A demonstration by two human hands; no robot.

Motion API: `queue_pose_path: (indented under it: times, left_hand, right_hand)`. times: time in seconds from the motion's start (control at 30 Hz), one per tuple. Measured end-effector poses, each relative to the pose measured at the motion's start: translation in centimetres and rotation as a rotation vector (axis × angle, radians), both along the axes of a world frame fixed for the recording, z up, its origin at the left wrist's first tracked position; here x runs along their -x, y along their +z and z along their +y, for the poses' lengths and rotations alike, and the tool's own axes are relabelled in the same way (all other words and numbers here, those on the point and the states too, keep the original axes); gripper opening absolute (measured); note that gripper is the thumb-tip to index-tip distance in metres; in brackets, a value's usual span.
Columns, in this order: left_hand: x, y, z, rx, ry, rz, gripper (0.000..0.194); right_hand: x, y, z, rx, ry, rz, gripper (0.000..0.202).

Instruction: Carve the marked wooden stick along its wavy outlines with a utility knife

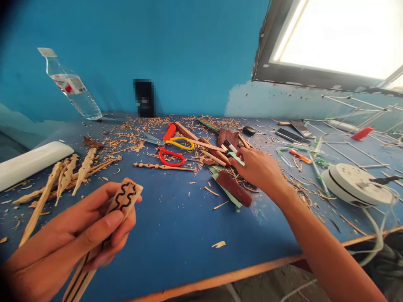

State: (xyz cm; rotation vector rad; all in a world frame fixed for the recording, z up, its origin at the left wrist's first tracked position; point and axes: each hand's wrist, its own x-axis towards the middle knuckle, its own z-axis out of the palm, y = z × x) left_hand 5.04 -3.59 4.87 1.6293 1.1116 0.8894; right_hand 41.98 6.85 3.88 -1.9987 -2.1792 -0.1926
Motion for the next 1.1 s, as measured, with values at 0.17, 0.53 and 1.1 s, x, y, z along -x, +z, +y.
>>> queue_pose_path:
  times: [0.17, 0.53, 1.1]
  left_hand:
    - [-2.0, 1.3, -0.6, 0.180, 0.058, -0.075, 0.032]
    - [-2.3, 3.2, -0.1, 0.049, -0.002, -0.026, 0.028]
    - [-3.5, 2.7, 0.5, 0.166, -0.032, -0.182, 0.026]
  right_hand:
    - [-2.6, -2.3, 0.2, 0.102, -0.037, -0.063, 0.034]
    - [-2.1, -2.4, 0.1, 0.106, -0.243, -0.042, 0.032]
    - [9.9, 1.8, -7.2, -0.199, 0.666, 0.571, 0.020]
